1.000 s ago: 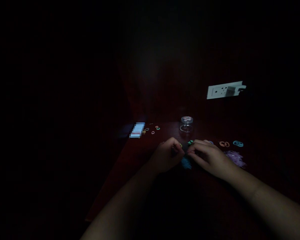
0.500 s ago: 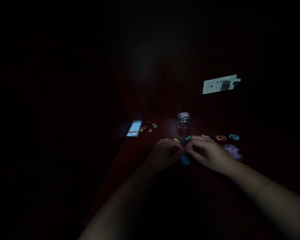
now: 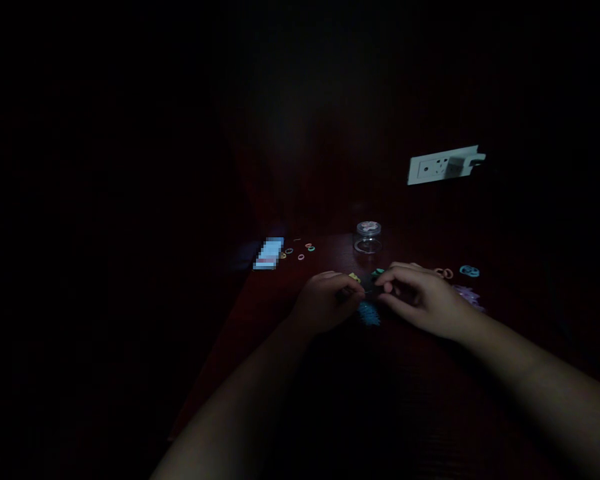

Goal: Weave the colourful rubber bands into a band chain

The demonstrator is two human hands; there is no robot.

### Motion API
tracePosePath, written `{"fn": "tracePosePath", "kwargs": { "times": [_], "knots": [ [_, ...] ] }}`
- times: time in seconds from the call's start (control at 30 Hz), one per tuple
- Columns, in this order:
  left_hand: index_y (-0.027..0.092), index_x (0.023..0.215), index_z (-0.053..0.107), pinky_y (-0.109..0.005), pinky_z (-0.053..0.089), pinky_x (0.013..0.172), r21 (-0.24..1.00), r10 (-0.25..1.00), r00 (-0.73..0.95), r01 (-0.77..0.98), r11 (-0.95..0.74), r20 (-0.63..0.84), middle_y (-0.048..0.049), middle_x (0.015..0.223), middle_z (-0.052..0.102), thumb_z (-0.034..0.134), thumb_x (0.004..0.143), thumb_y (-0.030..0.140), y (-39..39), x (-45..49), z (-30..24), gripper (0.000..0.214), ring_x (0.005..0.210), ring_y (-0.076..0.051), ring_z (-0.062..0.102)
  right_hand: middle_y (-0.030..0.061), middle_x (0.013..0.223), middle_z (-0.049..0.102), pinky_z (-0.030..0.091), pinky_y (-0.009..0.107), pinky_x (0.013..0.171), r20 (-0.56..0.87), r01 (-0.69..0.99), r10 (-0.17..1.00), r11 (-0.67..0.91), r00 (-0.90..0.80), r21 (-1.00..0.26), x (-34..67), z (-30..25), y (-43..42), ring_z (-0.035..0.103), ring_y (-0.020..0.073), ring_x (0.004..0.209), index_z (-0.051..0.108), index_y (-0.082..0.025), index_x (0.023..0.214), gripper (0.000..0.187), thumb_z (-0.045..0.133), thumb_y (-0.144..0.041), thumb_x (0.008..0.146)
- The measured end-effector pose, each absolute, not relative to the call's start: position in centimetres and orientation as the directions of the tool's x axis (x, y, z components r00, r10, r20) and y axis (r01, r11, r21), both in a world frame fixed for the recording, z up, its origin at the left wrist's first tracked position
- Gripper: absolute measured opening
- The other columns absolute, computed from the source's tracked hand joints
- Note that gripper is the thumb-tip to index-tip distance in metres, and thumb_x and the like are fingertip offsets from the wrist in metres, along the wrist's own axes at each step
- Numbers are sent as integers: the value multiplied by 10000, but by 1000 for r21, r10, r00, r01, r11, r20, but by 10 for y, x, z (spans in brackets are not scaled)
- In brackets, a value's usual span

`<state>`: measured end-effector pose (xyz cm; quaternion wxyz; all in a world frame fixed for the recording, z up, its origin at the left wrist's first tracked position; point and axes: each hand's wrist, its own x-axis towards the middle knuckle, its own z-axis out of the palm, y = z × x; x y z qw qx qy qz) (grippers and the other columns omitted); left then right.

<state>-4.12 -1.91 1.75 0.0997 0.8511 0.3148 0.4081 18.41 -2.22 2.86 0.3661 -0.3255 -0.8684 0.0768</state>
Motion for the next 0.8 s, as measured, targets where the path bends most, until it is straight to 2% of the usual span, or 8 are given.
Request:
{"fn": "tracePosePath", "kwargs": {
  "times": [0.07,0.23,0.8],
  "knots": [
    [194,834,682,-259,490,707,427,616,487,450,-785,619,-5,775,708,639,853,253,-20,-39,18,75,719,-127,636,12,782,614,398,321,699,568,496,612,787,-549,-368,182,28,-23,563,165,715,636,-209,924,85,596,-267,877],
    [206,831,689,-267,495,714,440,637,499,463,-769,588,1,772,716,647,843,257,-21,-37,19,67,731,-134,645,8,742,607,383,320,700,552,489,605,794,-574,-362,179,27,-23,554,156,685,632,-206,823,148,543,-270,922],
    [195,829,674,-271,504,724,396,613,513,475,-786,601,-2,776,710,621,863,252,-19,-42,20,85,734,-125,634,5,745,613,385,335,725,536,509,623,780,-570,-365,183,29,-24,543,151,687,621,-202,801,150,535,-255,912]
  ]
}}
